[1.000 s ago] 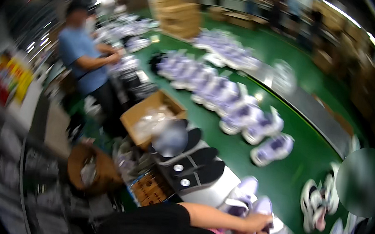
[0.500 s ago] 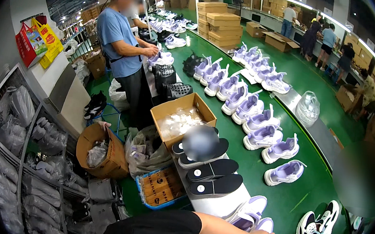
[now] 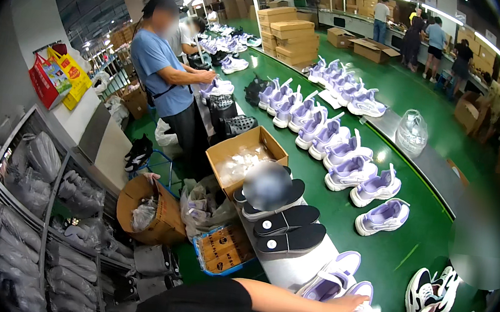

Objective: The person picks up and examines shoe soles and matching shoe uppers on a conveyor belt, walks through a factory floor to another station to retrieve more soles from a bag, and then returns to the conveyor belt to match them with the remaining shoe uppers.

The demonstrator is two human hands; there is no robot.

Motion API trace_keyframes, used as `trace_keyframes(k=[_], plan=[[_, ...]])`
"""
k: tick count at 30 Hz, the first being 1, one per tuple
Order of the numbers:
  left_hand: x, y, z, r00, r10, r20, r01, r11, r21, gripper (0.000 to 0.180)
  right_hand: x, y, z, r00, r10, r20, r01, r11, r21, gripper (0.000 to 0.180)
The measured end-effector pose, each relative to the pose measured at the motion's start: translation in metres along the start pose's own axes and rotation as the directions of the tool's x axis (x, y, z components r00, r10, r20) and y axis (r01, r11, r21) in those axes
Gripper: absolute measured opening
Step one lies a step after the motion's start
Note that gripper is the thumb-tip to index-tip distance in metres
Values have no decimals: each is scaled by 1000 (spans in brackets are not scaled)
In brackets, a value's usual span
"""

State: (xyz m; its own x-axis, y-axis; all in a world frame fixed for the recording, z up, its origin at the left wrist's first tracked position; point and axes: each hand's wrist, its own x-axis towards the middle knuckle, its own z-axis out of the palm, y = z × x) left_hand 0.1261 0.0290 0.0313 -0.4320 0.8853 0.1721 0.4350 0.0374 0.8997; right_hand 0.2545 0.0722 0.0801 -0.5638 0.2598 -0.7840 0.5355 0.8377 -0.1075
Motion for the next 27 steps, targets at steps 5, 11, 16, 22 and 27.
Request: trace_keyframes(k=[5,11,16,22,27], plan=[[-25,-24,-57,920,-311,237,244,930,274,58,56,2,29,973,25,-230,20,982,189,38],[0,-26,-53,762,-636,126,412,625,663,73,54,-42,-42,921,-388,-30,379,878,292,38],[18,-32,-53,891,-437,123,217,648,730,63,43,45,-45,491,-258,-832,724,652,225,20],[135,-20,-4,989,-55,137,-46,769,638,64,51,261,-35,214,522,-826,109,827,551,26],[234,-47,-1,989,-105,105,32,841,540,56,95,326,-73,233,627,-743,-103,776,623,39]])
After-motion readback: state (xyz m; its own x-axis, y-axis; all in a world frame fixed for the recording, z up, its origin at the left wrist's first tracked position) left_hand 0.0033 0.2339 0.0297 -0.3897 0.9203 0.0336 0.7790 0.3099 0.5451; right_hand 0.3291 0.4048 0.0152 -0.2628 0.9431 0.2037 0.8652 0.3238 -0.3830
